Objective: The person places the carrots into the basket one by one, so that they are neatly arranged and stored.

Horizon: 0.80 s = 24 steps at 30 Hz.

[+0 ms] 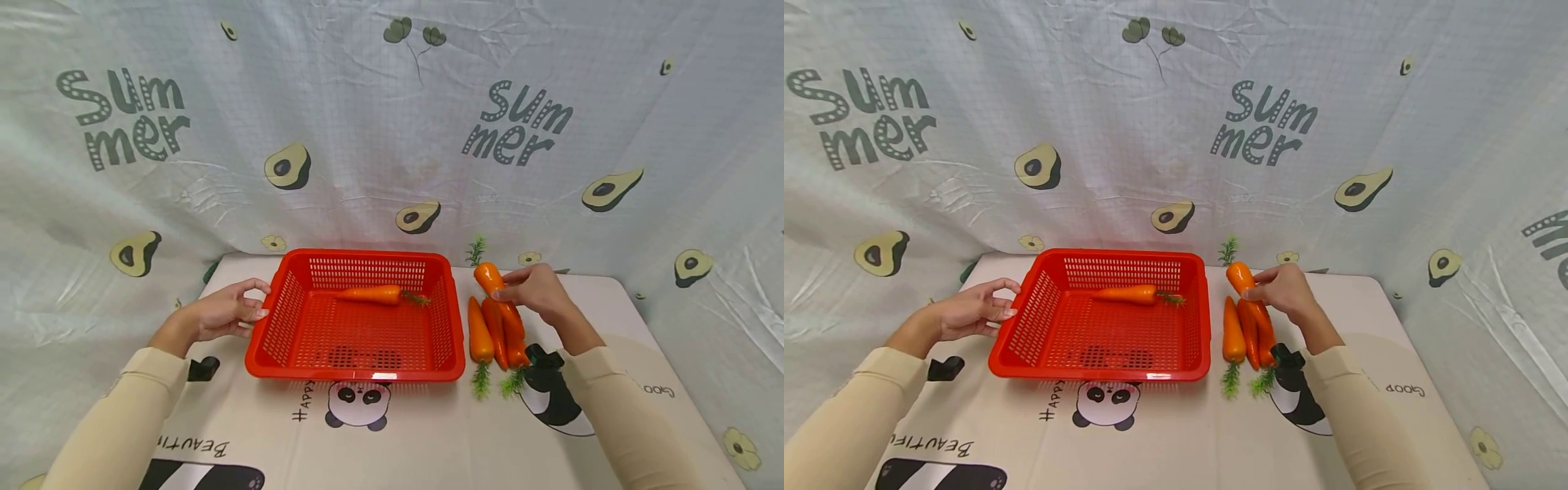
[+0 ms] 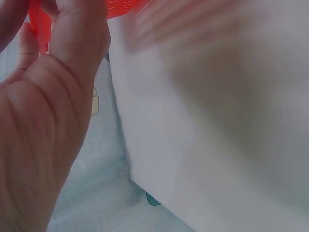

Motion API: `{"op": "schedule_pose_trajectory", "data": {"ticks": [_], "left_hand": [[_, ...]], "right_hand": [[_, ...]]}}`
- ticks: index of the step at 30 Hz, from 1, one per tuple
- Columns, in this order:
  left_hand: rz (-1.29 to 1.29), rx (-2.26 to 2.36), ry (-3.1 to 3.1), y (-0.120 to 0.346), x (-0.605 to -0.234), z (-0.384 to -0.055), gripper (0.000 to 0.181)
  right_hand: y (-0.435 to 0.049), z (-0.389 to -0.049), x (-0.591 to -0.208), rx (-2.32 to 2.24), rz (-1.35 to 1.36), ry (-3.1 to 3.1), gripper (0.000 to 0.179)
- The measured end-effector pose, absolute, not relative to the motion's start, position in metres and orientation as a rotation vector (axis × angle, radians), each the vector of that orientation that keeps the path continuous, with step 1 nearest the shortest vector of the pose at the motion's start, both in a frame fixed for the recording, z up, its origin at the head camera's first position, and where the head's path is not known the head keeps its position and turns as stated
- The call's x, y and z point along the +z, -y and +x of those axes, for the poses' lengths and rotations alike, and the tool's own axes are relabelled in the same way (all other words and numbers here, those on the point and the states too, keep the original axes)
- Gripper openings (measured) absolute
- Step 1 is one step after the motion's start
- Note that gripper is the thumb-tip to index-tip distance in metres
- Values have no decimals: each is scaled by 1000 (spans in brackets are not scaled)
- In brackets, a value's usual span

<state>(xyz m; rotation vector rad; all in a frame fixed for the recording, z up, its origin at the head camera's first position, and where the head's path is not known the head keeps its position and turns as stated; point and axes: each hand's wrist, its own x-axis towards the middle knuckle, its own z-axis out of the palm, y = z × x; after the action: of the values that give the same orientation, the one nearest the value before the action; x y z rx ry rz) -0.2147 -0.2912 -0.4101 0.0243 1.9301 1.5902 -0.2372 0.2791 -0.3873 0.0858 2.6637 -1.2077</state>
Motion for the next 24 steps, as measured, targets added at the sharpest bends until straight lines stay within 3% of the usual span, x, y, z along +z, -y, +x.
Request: {"op": "schedule_pose_trajectory", "data": {"ticks": [24], "left_hand": [[30,1608,-1898,291,-413,-216,32]], "right_hand": [[-249,-244,-375,-1216,-39,-2626,56]]}}
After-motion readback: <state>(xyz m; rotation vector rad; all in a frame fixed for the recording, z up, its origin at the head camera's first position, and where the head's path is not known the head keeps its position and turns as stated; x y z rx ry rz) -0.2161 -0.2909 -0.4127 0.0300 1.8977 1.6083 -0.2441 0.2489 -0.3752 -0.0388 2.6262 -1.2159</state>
